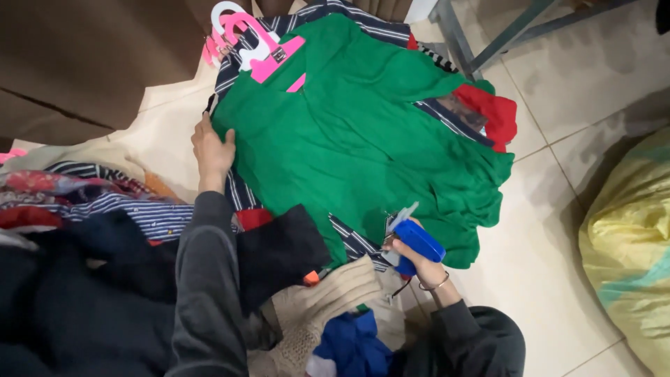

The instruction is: Attaching price or brand tags to clothing items using a tagging gun and then placing the items on hangers.

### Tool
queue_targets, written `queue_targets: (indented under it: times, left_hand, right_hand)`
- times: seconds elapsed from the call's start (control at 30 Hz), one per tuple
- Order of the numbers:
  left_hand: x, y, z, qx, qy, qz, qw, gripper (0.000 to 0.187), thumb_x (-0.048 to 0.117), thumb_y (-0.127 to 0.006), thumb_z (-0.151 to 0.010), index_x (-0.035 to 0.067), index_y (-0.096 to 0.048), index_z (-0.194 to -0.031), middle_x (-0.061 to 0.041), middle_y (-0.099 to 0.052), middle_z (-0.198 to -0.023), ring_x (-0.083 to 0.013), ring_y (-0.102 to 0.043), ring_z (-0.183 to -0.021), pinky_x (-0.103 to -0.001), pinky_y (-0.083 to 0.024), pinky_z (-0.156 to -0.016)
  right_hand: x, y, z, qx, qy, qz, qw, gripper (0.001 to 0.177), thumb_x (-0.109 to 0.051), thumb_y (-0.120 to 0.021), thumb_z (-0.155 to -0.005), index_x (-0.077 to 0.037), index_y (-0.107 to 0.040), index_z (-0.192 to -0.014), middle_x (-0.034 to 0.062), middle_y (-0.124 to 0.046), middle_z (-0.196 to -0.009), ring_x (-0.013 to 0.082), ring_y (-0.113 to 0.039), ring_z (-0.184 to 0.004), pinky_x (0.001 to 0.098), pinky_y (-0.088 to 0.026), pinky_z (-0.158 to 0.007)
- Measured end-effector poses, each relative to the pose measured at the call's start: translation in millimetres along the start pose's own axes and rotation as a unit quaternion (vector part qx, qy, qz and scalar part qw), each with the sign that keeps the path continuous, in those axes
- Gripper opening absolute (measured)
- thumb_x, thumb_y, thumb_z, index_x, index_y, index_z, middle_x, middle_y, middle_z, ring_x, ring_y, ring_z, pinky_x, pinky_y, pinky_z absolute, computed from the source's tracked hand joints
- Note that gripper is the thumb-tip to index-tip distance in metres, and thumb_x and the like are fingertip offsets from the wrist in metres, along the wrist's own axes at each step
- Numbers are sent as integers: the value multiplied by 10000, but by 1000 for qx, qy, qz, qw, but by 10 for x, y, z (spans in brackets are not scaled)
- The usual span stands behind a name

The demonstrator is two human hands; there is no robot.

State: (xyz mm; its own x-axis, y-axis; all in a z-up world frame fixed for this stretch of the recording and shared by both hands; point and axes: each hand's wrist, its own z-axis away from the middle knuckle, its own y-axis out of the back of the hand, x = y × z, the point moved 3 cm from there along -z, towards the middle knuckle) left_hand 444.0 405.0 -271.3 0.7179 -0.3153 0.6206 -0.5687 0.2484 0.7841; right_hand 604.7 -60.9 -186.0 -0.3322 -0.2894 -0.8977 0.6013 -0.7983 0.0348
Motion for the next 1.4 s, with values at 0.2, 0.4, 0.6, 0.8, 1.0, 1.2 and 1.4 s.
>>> queue_targets:
  times: [0.2, 0.4, 0.6, 0.8, 1.0, 1.2, 1.4]
  left_hand:
    - [-155, -184, -240, 30, 19, -28, 999, 600, 319, -779, -947, 96, -518, -1439, -170, -518, -1253, -462, -521, -1183, -598, -452, -980]
    - [68, -15, -189, 38, -38, -103, 993, 593, 341, -762, -889, 166, -549, -1414, -172, -623, -1135, -450, -643, -1027, -588, -456, -876]
    - [341, -10, -52, 104, -78, -170, 977, 582, 393, -897, -808, 39, -671, -1212, -239, -552, -1161, -498, -638, -974, -567, -491, -834]
    - [239, -477, -326, 234, -124, -266, 927, 431, 218, -894, -629, 83, -653, -959, -125, -508, -998, -348, -537, -907, -441, -396, -798]
    - [571, -266, -139, 46, -85, -137, 986, 534, 146, -700, -981, 56, -431, -1434, -232, -675, -1106, -507, -715, -919, -620, -565, -799]
    - [1100, 344, 817, 56, -85, 18, 995, 420, 374, -646, -1053, 85, -525, -1333, -315, -722, -926, -554, -707, -890, -650, -548, -768]
    - [1400, 723, 2104, 75, -50, 140, 986, 325, 376, -732, -999, 108, -602, -1130, -235, -699, -736, -456, -727, -788, -545, -557, -688]
  right_hand:
    - [174, 7, -27, -32, 42, 67, 996, 776, -219, -889, -768, 15, -555, -1428, 312, -620, -1303, 412, -577, -1269, 580, -386, -1105]
    - [287, 29, -110, -68, 80, 79, 991, 708, -213, -883, -785, 10, -590, -1389, 299, -603, -1319, 406, -555, -1272, 620, -374, -1096]
    - [350, 57, -110, -112, 106, 114, 982, 625, -184, -864, -803, -26, -630, -1361, 280, -653, -1277, 415, -605, -1239, 593, -412, -1076]
    - [253, 77, -123, -125, 134, 117, 976, 579, -193, -861, -821, -28, -641, -1331, 264, -646, -1290, 411, -611, -1218, 596, -425, -1051]
    - [293, 54, -184, -140, 137, 110, 974, 572, -169, -852, -821, -60, -641, -1342, 216, -666, -1273, 350, -633, -1193, 553, -438, -1059]
    - [253, 140, -297, -132, 112, 55, 983, 646, -89, -806, -844, -49, -542, -1432, 212, -743, -883, 258, -751, -807, 416, -605, -804]
    - [220, 337, -354, -61, 113, -11, 992, 712, -151, -784, -898, 40, -417, -1477, 219, -704, -985, 255, -732, -819, 399, -597, -771]
